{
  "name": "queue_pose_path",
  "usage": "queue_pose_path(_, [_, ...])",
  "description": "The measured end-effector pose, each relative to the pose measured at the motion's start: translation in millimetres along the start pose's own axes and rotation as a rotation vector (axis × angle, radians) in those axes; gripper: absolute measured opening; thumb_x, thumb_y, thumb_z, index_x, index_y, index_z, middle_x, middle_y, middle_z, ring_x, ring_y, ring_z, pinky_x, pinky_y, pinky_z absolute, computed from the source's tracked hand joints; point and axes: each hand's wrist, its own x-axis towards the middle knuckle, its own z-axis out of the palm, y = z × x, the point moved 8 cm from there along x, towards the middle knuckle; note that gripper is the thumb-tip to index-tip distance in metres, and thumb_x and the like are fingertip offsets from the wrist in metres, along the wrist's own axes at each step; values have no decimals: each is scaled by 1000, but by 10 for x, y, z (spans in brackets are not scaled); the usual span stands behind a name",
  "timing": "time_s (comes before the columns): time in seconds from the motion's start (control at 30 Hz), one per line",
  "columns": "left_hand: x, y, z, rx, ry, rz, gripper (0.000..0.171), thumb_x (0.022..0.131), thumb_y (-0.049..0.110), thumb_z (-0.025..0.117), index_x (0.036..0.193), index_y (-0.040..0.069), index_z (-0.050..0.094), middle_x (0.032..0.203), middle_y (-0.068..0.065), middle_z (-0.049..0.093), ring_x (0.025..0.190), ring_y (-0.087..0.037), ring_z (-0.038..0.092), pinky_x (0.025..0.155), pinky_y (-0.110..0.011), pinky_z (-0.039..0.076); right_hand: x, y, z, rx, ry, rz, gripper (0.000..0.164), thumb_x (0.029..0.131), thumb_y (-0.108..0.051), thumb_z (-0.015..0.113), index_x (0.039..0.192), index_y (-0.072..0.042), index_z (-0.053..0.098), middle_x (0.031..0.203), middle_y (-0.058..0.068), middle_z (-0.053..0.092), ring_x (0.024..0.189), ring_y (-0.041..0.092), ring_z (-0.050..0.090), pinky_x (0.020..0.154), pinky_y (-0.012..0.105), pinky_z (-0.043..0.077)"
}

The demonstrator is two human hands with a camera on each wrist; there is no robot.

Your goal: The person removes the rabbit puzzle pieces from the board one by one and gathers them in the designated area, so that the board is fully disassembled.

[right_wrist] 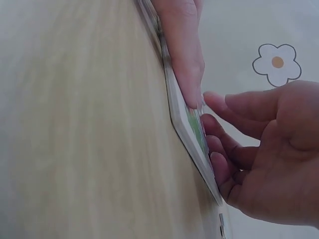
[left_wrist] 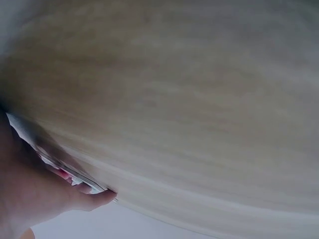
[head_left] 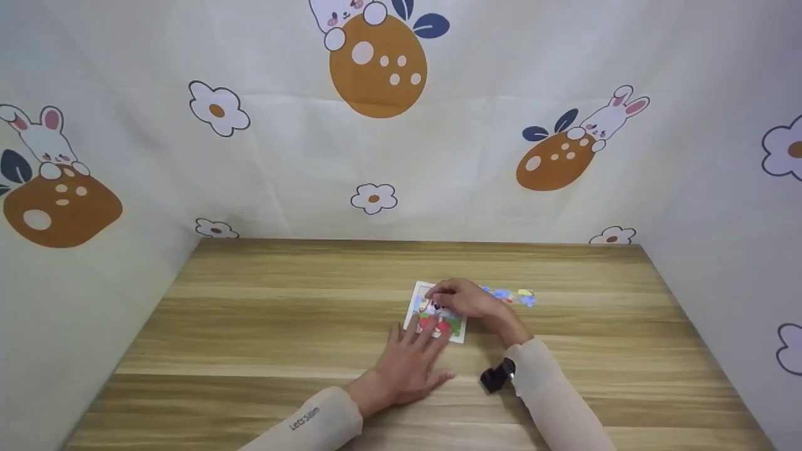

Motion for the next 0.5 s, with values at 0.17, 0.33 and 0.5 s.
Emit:
queue_pose_path(0.17, [8,-9,33,4,-14,-8,73,101,68,22,159,24,29,165,-8,28,148,-40,32,112,-64,34,-6,5,-14,58,23,-22,18,98,-11,61,110,-9,75,104,5,71,88,12,55,77,24,45])
queue_pose_path(0.33, [9,-8,46,-1,4,-5,73,101,68,22,159,24,29,165,-8,29,148,-40,31,112,-65,33,-6,-19,-18,107,63,-46,13,92,-4,68,102,-5,75,94,4,71,83,12,56,76,23,46])
queue_pose_path(0.5, [11,7,30,43,48,14,72,101,67,23,157,23,33,162,-8,32,145,-39,36,108,-63,38,-14,-54,-53,101,107,-55,11,91,-2,68,99,-3,75,90,5,72,81,11,58,75,22,47])
